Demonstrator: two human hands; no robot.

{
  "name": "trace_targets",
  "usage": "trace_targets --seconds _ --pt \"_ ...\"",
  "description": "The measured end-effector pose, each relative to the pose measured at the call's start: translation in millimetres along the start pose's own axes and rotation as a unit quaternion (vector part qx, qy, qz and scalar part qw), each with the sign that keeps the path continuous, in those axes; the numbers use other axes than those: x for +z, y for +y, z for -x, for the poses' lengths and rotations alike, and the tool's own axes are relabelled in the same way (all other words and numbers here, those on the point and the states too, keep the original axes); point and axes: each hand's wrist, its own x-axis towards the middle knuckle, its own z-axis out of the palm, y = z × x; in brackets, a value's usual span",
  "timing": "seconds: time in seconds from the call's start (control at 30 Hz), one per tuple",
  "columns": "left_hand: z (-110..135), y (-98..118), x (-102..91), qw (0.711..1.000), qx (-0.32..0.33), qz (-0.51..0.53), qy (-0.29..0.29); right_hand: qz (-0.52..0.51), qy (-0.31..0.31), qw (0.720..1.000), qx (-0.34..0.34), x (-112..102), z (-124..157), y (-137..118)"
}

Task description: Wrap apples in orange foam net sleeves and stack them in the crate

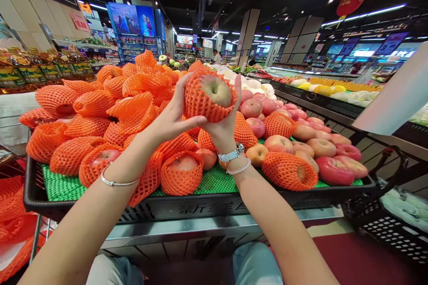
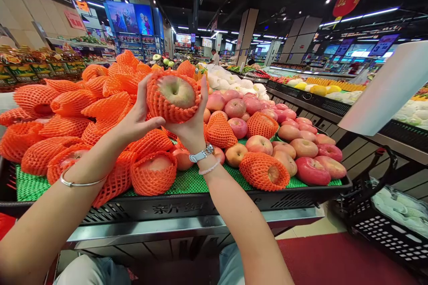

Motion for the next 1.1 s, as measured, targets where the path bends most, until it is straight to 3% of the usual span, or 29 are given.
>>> trace_targets --seconds 0.1,0.23,0.4,0.57,0.67,0.87,1.0,1.1 --pt "0.2 -6.5 -1.1 1.0 0.007 0.003 0.004 -0.09 0.048 0.995 -0.022 4.9 -0.6 8.2" --pt "-1.2 -10.1 -3.5 1.0 -0.005 -0.009 -0.007 -0.164 -0.013 0.984 0.064 5.7 -3.7 17.7" --pt "-3.1 -9.5 -4.3 0.998 -0.055 -0.017 -0.031 -0.204 -0.06 0.97 0.12 -2.3 -7.1 16.9" --pt "-3.9 -13.3 -7.2 0.997 -0.048 -0.061 0.011 -0.193 -0.094 0.963 0.161 -5.0 -9.9 18.8" --pt "-4.1 -14.6 -10.9 0.992 -0.024 -0.125 0.017 -0.176 -0.08 0.971 0.141 -3.9 -11.9 26.6" --pt "-5.2 -15.4 -11.8 0.967 0.079 -0.239 -0.03 -0.149 -0.051 0.986 0.062 0.0 -13.0 25.1" --pt "-9.5 -16.2 -15.0 0.954 0.106 -0.265 -0.096 -0.098 -0.035 0.994 0.025 -3.2 -10.9 16.5" --pt "-12.4 -14.6 -19.4 0.931 0.113 -0.307 -0.165 -0.027 -0.019 0.999 0.032 -20.6 -0.3 13.3"
